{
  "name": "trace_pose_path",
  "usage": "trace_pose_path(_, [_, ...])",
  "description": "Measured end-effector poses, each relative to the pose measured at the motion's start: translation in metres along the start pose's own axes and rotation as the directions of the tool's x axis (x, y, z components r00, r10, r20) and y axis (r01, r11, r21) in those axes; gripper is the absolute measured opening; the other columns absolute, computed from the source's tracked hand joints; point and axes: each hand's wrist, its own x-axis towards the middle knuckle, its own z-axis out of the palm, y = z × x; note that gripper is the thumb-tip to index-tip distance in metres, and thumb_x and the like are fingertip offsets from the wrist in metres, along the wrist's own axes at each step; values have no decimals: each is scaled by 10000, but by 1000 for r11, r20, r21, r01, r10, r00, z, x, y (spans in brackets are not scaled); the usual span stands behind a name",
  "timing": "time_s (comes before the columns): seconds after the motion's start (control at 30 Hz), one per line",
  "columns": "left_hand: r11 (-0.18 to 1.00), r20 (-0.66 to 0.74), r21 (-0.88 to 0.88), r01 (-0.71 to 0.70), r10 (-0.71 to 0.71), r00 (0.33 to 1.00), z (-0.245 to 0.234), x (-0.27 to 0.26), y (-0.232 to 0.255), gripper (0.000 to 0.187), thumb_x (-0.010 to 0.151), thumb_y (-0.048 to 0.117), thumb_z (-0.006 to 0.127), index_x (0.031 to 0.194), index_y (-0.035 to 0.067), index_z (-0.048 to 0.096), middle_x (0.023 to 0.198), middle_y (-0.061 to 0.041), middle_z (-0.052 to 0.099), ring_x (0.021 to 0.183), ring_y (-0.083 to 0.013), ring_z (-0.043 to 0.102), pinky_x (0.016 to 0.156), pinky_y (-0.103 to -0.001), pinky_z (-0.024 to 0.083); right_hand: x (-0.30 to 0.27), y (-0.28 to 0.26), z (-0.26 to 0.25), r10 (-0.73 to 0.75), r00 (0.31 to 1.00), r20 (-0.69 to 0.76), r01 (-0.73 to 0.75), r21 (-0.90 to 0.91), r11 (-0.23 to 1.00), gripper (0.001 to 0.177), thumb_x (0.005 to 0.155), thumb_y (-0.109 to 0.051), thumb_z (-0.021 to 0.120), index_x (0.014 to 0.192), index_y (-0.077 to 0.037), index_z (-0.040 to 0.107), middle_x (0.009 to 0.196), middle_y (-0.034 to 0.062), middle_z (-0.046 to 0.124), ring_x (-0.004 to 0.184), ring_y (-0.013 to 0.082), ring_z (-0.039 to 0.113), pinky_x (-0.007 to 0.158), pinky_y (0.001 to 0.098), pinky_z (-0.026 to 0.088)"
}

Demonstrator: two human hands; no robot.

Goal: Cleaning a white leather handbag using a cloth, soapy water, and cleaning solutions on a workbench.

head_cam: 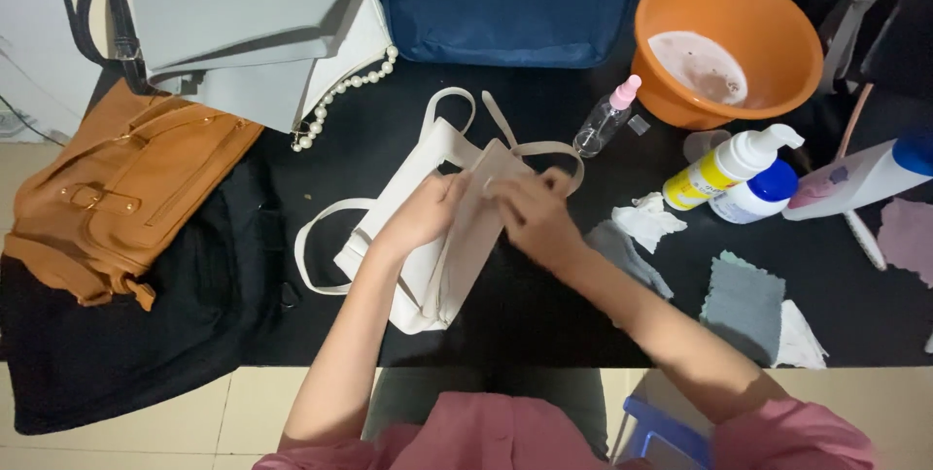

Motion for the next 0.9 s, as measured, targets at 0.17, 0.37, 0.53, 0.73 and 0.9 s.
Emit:
trace_pose_path(0.17, [999,-4,-30,10,-10,1000,8,6,-14,479,1096,214,371,1272,-144,637,1164,-354,683,1167,-424,665,979,-545,530,17,16,16,107,991,-85,-102,57,993,122,942,-8,738,1056,-54,734,1012,54,730,981,250,712,929,369,505])
trace_pose_path(0.37, [1000,-20,11,-8,8,1000,10,4,-10,473,1089,227,372,1219,-99,688,1087,-325,717,1077,-425,702,928,-527,554,-21,-4,10,48,999,3,-48,35,998,220,863,-63,761,1052,-169,720,1024,-20,738,985,170,684,1000,397,365])
trace_pose_path(0.53, [1000,-38,10,-12,12,999,18,9,-24,482,1098,245,376,1217,-104,686,1089,-335,711,1082,-413,702,944,-540,548,4,26,24,61,994,-87,-66,-51,997,147,938,-38,729,1061,-117,717,1033,27,730,1014,210,680,984,386,387])
trace_pose_path(0.73, [1000,-38,3,-22,22,999,15,11,-28,516,1106,268,358,1054,-76,739,844,-267,732,816,-320,739,765,-464,598,-18,-11,16,81,996,-42,-81,12,997,183,868,-56,763,1028,-139,731,993,22,730,975,197,686,965,405,404])
trace_pose_path(0.9, [999,-43,23,-46,46,998,19,19,-37,534,1110,258,367,991,-118,727,789,-300,711,763,-368,737,708,-491,590,3,26,18,51,995,-85,-60,-112,992,117,920,-85,770,1021,-134,741,1004,-8,730,994,167,677,964,394,383])
